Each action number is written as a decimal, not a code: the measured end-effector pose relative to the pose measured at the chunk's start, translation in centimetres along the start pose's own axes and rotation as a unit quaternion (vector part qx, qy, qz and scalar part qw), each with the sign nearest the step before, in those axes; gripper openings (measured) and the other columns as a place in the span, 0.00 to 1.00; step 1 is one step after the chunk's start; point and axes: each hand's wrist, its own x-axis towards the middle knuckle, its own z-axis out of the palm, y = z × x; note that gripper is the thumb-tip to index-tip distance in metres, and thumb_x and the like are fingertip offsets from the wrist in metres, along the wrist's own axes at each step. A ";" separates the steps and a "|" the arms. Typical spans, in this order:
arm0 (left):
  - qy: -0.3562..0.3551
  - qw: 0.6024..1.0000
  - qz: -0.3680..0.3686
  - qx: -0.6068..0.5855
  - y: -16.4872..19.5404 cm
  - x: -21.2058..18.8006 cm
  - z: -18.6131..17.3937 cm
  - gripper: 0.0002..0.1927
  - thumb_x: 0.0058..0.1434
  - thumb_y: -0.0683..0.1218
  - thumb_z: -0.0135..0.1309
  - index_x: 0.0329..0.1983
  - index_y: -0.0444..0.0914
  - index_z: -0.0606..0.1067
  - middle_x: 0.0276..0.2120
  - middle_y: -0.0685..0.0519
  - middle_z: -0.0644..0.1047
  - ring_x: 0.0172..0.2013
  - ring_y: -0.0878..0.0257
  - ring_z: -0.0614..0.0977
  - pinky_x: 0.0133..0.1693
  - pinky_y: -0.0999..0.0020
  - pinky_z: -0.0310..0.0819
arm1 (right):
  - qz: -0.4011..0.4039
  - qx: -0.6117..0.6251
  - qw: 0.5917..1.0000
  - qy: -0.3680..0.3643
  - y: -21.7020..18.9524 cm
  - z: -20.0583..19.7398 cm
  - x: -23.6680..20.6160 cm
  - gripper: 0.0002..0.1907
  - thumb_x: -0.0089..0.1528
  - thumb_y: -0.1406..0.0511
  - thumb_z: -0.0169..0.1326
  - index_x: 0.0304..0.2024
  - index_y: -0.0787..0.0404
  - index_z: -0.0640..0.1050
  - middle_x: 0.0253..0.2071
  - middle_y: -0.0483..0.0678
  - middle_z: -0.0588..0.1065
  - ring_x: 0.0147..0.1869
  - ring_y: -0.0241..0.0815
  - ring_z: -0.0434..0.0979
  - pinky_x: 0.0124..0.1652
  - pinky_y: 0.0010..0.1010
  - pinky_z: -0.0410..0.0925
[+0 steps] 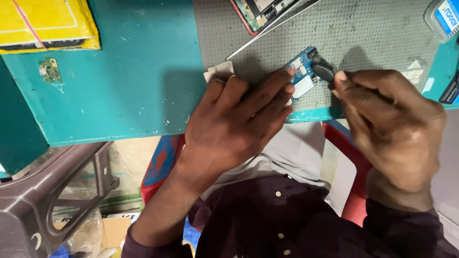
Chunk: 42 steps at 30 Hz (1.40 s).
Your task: The person uses a soldering iron on a circuit board, then sprays it with a liquid from a bottle. They use tweezers to remove a small component and place it on a keypad assembly. Finally, they spray the keypad assembly with the liquid.
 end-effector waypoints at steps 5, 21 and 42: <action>0.018 1.000 0.001 0.000 0.1 0.2 -0.5 0.12 0.70 0.48 0.64 0.52 0.39 0.82 0.60 0.61 0.75 0.43 0.61 0.70 0.47 0.62 0.68 | 0.059 -0.011 0.998 -0.024 0.3 -2.0 -1.4 0.01 0.68 0.78 0.62 0.42 0.75 0.83 0.42 0.56 0.78 0.34 0.40 0.79 0.30 0.26 0.68; -0.005 1.000 0.000 0.008 0.5 -0.2 -0.3 0.12 0.72 0.48 0.63 0.55 0.40 0.81 0.63 0.63 0.74 0.43 0.60 0.69 0.48 0.62 0.68 | 0.015 0.010 0.999 -0.048 1.8 -2.0 -1.9 0.07 0.61 0.79 0.61 0.42 0.74 0.83 0.39 0.60 0.78 0.29 0.42 0.78 0.23 0.26 0.67; -0.002 0.999 0.008 0.041 2.6 0.8 -1.4 0.14 0.70 0.51 0.64 0.56 0.44 0.81 0.62 0.65 0.74 0.40 0.59 0.68 0.44 0.62 0.67 | -0.038 0.032 0.989 0.138 6.4 -1.5 -2.7 0.28 0.71 0.77 0.59 0.72 0.69 0.68 0.64 0.61 0.72 0.63 0.53 0.73 0.60 0.37 0.70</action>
